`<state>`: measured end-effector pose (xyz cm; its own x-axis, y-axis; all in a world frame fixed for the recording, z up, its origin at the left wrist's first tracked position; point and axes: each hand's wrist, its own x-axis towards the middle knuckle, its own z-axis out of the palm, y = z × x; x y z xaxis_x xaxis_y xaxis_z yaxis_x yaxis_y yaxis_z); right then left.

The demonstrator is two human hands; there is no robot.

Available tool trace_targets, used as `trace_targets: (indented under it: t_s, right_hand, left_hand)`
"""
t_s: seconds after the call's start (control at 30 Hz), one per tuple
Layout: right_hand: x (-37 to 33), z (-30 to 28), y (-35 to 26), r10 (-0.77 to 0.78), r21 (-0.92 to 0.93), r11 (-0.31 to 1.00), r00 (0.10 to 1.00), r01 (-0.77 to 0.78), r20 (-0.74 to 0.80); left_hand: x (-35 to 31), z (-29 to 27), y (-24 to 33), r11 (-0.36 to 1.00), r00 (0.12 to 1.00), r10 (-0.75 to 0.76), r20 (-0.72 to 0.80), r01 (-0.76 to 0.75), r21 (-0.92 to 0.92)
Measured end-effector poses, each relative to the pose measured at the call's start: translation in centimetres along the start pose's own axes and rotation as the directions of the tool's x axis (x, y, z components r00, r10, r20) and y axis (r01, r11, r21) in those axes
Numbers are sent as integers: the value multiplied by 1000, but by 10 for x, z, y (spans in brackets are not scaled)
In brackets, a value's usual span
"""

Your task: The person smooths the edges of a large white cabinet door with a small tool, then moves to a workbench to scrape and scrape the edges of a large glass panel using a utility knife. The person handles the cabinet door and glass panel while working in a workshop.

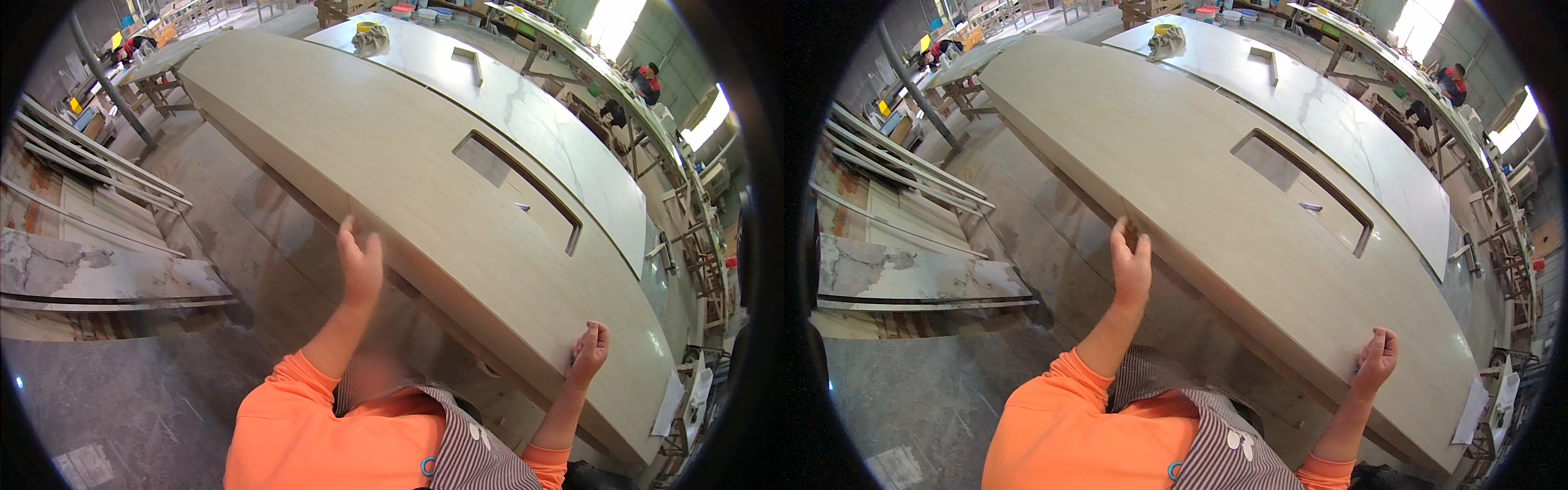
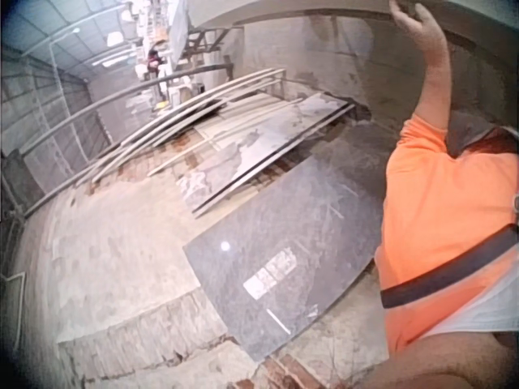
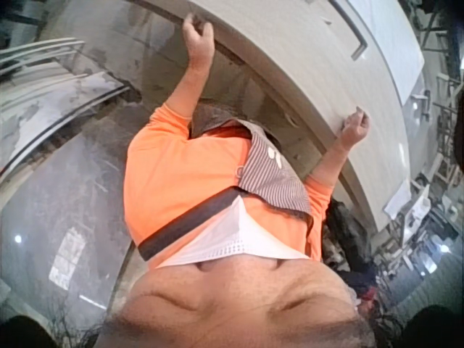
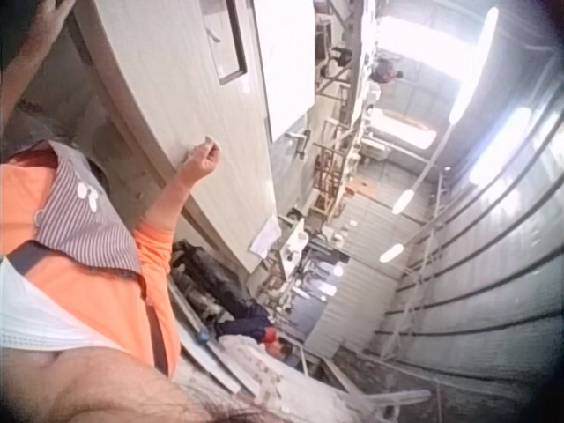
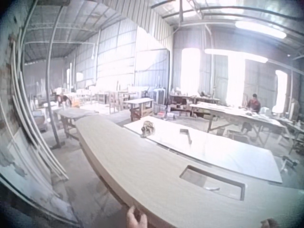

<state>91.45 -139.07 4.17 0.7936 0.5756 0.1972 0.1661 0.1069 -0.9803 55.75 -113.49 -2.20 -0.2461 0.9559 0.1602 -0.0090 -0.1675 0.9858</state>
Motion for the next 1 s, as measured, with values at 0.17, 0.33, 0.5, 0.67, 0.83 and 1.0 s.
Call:
trace_targets:
  t_s: [0.17,0.33,0.5,0.67,0.83,1.0]
  right_hand:
    - [2,-1,2,25,-1,1000,999,-25,-26]
    - [1,0,1,-4,-24,1000,1000,3,-15]
    - [0,1,1,9,-49,999,1000,-10,-13]
    - [2,2,-1,12,-22,1000,1000,-12,11]
    - [0,4,-6,67,13,998,997,-67,-41]
    - [-4,4,-11,111,131,986,990,-100,-81]
  left_hand:
    - [27,-13,0,994,993,52,106,-62,94]
    - [28,-4,9,989,989,39,141,-59,135]
    - [31,-3,3,995,988,37,148,-50,87]
    - [27,1,-5,994,987,67,144,-78,76]
    - [19,-2,-16,997,970,-51,236,37,64]
    - [-10,-5,-30,961,882,-236,409,274,-35]
